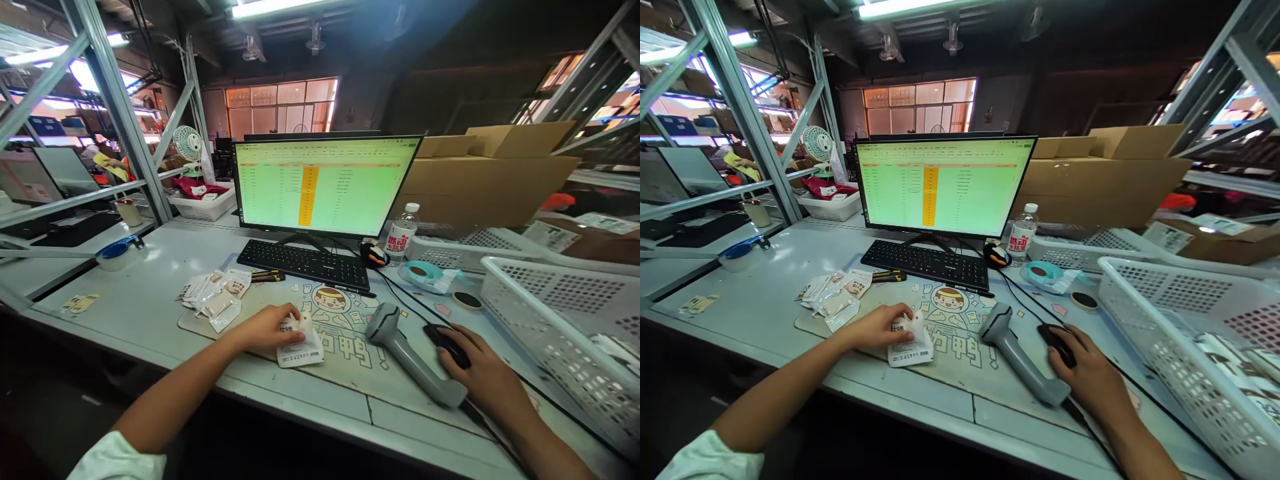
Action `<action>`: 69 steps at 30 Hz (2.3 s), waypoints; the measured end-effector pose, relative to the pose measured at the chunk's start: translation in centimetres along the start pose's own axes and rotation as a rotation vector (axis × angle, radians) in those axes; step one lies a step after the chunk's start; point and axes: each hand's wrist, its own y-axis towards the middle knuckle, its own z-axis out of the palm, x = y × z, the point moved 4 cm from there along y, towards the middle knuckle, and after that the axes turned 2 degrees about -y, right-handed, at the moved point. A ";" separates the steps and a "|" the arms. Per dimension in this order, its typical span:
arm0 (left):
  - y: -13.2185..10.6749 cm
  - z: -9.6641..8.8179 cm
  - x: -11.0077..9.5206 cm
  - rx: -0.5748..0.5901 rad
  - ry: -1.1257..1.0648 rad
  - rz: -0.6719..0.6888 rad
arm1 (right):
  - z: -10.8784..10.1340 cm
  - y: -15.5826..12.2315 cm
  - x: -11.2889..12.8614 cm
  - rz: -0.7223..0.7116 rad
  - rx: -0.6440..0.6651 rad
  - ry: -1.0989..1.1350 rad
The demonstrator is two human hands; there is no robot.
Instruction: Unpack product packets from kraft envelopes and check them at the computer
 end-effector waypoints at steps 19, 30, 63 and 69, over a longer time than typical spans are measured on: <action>2.6 2.4 2.1 -0.028 -0.065 0.075 | -1.2 -1.1 2.9 -0.034 -0.017 -0.008; 2.6 2.7 1.8 -0.009 -0.036 0.091 | -1.8 -1.6 3.8 -0.067 -0.028 0.060; 3.1 3.8 2.2 -0.113 -0.028 0.018 | 0.7 0.7 -1.8 -0.068 -0.067 0.105; 3.1 3.8 2.1 -0.114 -0.041 0.013 | 1.0 0.6 -2.3 -0.075 -0.052 0.059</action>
